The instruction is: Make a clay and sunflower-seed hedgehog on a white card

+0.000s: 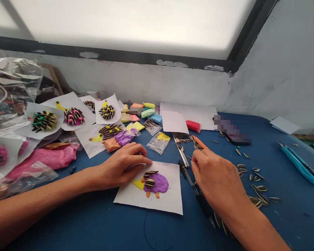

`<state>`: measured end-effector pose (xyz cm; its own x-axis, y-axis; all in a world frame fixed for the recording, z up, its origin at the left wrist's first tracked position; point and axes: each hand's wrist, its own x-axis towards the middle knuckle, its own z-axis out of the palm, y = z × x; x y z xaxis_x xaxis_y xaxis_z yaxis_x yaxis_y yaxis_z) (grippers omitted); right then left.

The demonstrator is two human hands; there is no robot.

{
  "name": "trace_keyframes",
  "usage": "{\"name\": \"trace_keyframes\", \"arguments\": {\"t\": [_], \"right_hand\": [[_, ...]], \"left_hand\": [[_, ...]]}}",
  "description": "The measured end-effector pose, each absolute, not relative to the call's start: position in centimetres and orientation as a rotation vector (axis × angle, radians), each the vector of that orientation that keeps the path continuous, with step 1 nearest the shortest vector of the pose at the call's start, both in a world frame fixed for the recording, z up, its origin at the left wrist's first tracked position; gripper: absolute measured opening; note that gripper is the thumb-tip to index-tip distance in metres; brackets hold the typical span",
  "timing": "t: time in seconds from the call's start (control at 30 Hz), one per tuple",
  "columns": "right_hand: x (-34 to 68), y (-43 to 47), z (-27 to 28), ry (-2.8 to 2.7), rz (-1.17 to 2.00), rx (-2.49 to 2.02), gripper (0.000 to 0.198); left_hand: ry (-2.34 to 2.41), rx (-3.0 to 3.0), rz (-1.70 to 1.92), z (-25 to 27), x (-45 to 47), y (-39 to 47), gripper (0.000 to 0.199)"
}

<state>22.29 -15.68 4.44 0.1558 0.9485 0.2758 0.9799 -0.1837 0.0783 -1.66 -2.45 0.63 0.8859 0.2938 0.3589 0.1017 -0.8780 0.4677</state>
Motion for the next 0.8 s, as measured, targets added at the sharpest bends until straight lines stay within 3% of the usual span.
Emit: {"name": "trace_keyframes", "arguments": {"t": [0.47, 0.8], "right_hand": [[22.15, -15.70, 4.59, -1.873, -0.365, -2.227, 0.011], [22.27, -15.61, 4.14, -1.920, -0.300, -2.307, 0.024]], "left_hand": [[0.290, 2.612, 0.593, 0.77, -1.74, -2.58, 0.026], [0.285, 2.612, 0.602, 0.77, -1.73, -2.59, 0.027]]}}
